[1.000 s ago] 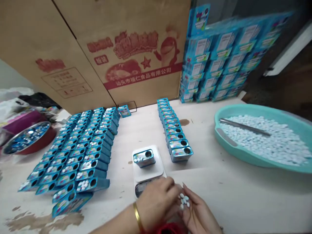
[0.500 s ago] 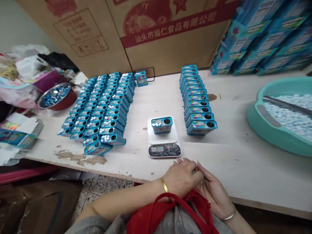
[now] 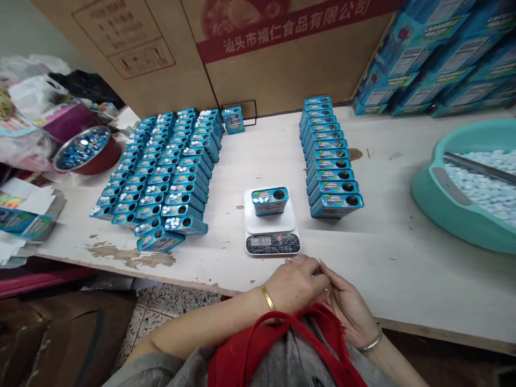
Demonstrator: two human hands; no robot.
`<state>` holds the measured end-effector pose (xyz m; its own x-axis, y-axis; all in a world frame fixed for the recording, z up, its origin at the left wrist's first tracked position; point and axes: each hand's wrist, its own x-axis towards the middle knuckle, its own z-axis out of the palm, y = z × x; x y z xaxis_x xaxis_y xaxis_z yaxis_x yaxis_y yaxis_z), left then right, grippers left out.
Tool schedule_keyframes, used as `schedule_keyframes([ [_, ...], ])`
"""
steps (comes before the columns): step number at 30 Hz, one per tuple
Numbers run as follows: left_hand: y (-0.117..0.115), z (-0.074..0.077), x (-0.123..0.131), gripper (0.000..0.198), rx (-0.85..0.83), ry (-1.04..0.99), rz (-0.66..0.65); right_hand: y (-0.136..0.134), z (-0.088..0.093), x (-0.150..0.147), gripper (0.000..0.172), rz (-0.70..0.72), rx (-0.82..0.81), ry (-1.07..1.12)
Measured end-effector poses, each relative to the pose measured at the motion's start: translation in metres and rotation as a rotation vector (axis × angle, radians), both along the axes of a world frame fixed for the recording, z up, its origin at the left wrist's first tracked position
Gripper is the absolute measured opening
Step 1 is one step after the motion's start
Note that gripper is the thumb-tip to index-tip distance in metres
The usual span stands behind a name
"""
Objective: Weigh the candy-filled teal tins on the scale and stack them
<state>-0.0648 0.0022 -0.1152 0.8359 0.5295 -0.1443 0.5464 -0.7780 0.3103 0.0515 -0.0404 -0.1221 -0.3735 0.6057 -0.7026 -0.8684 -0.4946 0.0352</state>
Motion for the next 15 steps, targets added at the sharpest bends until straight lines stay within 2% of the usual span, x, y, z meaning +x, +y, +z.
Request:
schedule_keyframes([
  [4, 0.008, 0.004, -0.006, 0.020, 0.033, -0.087, -0.001, 0.009, 0.000, -0.003, 0.016, 0.016, 0.042, 0.007],
  [7, 0.026, 0.017, -0.022, 0.018, 0.084, -0.306, 0.034, 0.022, 0.002, -0.006, 0.013, -0.041, 0.051, -0.018],
  [9, 0.045, 0.026, -0.038, 0.027, 0.180, -0.498, 0.212, 0.035, 0.005, -0.010, 0.015, -0.066, 0.051, -0.070],
  [12, 0.078, 0.029, -0.064, 0.059, 0.282, -0.631, 0.566, 0.055, 0.012, -0.018, 0.015, -0.035, 0.105, -0.128],
  [13, 0.088, 0.026, -0.071, 0.069, 0.256, -0.621, 0.623, 0.062, 0.014, -0.022, 0.015, -0.027, 0.129, -0.134],
  [15, 0.105, 0.016, -0.081, 0.078, 0.140, -0.584, 0.650, 0.075, 0.019, -0.029, 0.016, -0.028, 0.160, -0.139],
])
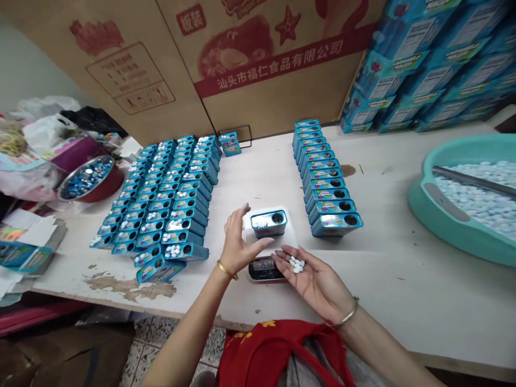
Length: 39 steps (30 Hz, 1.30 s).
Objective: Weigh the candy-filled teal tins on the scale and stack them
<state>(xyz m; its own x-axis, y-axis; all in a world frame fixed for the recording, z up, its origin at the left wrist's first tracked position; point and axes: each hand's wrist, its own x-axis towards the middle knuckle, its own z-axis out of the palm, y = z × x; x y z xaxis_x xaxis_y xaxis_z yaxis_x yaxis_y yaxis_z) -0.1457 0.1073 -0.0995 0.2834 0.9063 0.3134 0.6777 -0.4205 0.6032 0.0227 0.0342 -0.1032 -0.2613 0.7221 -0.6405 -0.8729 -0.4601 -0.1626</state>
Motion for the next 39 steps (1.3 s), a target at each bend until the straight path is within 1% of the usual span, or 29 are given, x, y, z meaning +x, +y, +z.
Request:
schedule_keyframes([
  [1, 0.006, -0.006, -0.002, 0.074, -0.053, -0.007, -0.026, 0.006, 0.002, -0.004, 0.018, -0.001, 0.004, 0.000],
  [3, 0.014, -0.015, -0.003, 0.057, -0.093, -0.009, -0.076, 0.016, 0.006, -0.010, 0.021, -0.015, 0.001, 0.007],
  [5, 0.015, -0.017, -0.001, 0.041, -0.038, 0.045, -0.139, 0.022, 0.009, -0.013, 0.022, -0.068, -0.007, 0.019],
  [6, 0.015, -0.015, 0.000, 0.037, 0.018, 0.104, -0.179, 0.024, 0.010, -0.014, 0.022, -0.106, -0.014, 0.026],
  [8, 0.010, -0.009, 0.002, 0.037, 0.158, 0.262, -0.267, 0.026, 0.011, -0.014, 0.023, -0.180, -0.029, 0.046],
  [11, 0.002, 0.004, 0.002, 0.032, 0.391, 0.443, -0.363, 0.023, 0.012, -0.010, 0.028, -0.217, -0.043, 0.090],
  [14, -0.005, 0.013, 0.002, 0.025, 0.627, 0.452, -0.401, 0.019, 0.013, -0.008, 0.029, -0.235, -0.065, 0.103],
  [16, -0.008, 0.013, 0.002, 0.022, 0.722, 0.426, -0.397, 0.019, 0.014, -0.007, 0.029, -0.245, -0.076, 0.097],
  [18, -0.008, 0.010, 0.001, 0.020, 0.738, 0.405, -0.370, 0.021, 0.011, -0.006, 0.027, -0.245, -0.067, 0.079],
  [21, -0.007, 0.003, -0.001, 0.023, 0.683, 0.403, -0.308, 0.024, 0.004, -0.002, 0.021, -0.248, -0.024, 0.019],
  [25, -0.005, -0.001, -0.002, 0.028, 0.550, 0.391, -0.267, 0.024, -0.005, 0.003, 0.021, -0.258, 0.027, -0.049],
  [27, -0.005, 0.000, -0.002, 0.029, 0.464, 0.361, -0.234, 0.022, -0.007, 0.005, 0.021, -0.256, 0.019, -0.064],
  [29, -0.006, 0.000, -0.002, 0.029, 0.431, 0.368, -0.228, 0.020, -0.007, 0.006, 0.020, -0.242, -0.003, -0.060],
  [32, -0.010, -0.001, 0.000, 0.026, 0.523, 0.401, -0.307, 0.018, -0.006, 0.004, 0.018, -0.223, -0.027, -0.020],
  [34, -0.012, -0.002, 0.002, 0.026, 0.588, 0.368, -0.344, 0.018, -0.003, 0.003, 0.020, -0.222, -0.029, 0.015],
  [39, -0.013, -0.002, 0.006, 0.027, 0.690, 0.218, -0.310, 0.021, 0.003, 0.000, 0.021, -0.206, -0.040, 0.038],
])
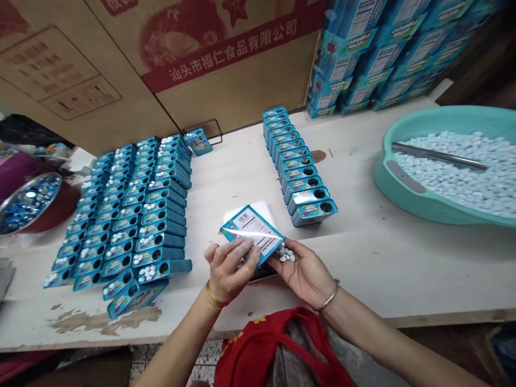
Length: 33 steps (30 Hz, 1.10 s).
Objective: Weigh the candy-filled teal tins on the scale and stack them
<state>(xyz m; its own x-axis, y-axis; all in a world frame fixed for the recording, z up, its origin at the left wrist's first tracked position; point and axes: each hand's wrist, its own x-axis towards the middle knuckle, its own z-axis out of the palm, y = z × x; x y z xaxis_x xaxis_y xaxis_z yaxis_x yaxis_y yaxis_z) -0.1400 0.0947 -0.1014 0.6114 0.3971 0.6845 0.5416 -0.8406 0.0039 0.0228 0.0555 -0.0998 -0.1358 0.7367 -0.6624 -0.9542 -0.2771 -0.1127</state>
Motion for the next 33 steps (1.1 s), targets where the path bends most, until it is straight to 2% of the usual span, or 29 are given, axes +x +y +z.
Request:
schedule_keyframes([
  [2, 0.002, -0.002, 0.000, 0.029, -0.080, -0.039, 0.003, 0.001, 0.001, 0.000, 0.019, 0.001, -0.012, -0.015],
  [5, 0.008, -0.011, -0.003, 0.033, -0.404, -0.152, 0.065, -0.002, -0.001, 0.005, 0.018, 0.018, -0.046, -0.061],
  [8, 0.021, -0.021, -0.007, 0.034, -0.691, -0.330, 0.116, -0.008, -0.009, 0.021, 0.013, 0.087, -0.019, -0.146],
  [10, 0.031, -0.027, -0.009, 0.033, -0.781, -0.408, 0.123, -0.013, -0.019, 0.036, 0.015, 0.134, 0.034, -0.286],
  [12, 0.041, -0.031, -0.009, 0.034, -0.823, -0.444, 0.126, -0.018, -0.032, 0.051, 0.024, 0.210, 0.106, -0.567],
  [15, 0.052, -0.033, -0.009, 0.033, -0.866, -0.469, 0.110, -0.020, -0.052, 0.064, 0.039, 0.388, 0.240, -1.148],
  [17, 0.054, -0.032, -0.010, 0.039, -0.878, -0.445, 0.101, -0.015, -0.064, 0.065, 0.043, 0.462, 0.319, -1.391],
  [21, 0.048, -0.028, -0.020, 0.058, -0.829, -0.466, 0.116, 0.001, -0.076, 0.058, 0.033, 0.542, 0.462, -1.596],
  [27, 0.025, -0.028, -0.046, 0.039, -0.766, -0.716, 0.291, 0.013, -0.084, 0.052, 0.033, 0.731, 0.576, -1.827],
  [30, 0.013, -0.032, -0.053, 0.033, -0.798, -0.777, 0.352, 0.009, -0.089, 0.051, 0.030, 0.709, 0.580, -1.890],
  [33, 0.005, -0.038, -0.054, 0.030, -0.850, -0.807, 0.388, 0.001, -0.092, 0.053, 0.027, 0.610, 0.560, -1.909],
])
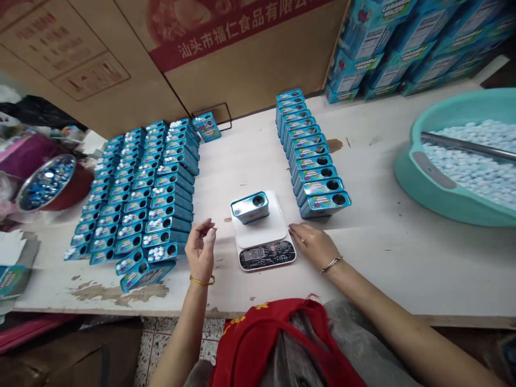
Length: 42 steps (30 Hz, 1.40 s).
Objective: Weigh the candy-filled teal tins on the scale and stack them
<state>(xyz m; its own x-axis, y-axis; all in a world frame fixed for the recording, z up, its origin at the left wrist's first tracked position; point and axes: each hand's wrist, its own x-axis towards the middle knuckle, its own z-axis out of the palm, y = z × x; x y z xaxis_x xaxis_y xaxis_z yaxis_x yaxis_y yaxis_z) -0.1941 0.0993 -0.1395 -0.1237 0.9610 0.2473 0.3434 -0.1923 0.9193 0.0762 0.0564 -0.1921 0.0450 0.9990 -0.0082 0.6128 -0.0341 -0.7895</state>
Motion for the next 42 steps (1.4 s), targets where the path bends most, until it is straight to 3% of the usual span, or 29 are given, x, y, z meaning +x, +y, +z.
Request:
schedule_keyframes([
  [6, -0.006, -0.014, 0.000, 0.024, -0.074, -0.001, -0.032, -0.028, 0.008, 0.016, 0.032, -0.189, 0.061, 0.094],
  [11, -0.008, -0.018, 0.004, 0.022, -0.120, 0.005, -0.038, -0.031, 0.045, 0.012, 0.029, -0.241, 0.002, 0.282],
  [16, -0.011, -0.016, 0.005, 0.021, -0.123, 0.004, -0.052, 0.011, 0.094, -0.012, 0.018, -0.051, 0.233, 0.241],
  [20, -0.014, -0.015, -0.001, 0.021, -0.117, 0.038, -0.047, 0.050, 0.117, -0.026, 0.017, 0.175, 0.295, 0.030],
  [25, -0.016, -0.020, -0.009, 0.023, -0.142, 0.038, -0.027, 0.078, 0.125, -0.031, 0.017, 0.314, 0.122, -0.212],
  [32, -0.017, -0.027, -0.008, 0.022, -0.180, -0.001, -0.018, 0.092, 0.136, -0.038, 0.017, 0.406, 0.043, -0.382],
  [42, -0.017, -0.035, -0.009, 0.022, -0.210, -0.025, -0.033, 0.094, 0.145, -0.039, 0.017, 0.383, -0.002, -0.340],
])
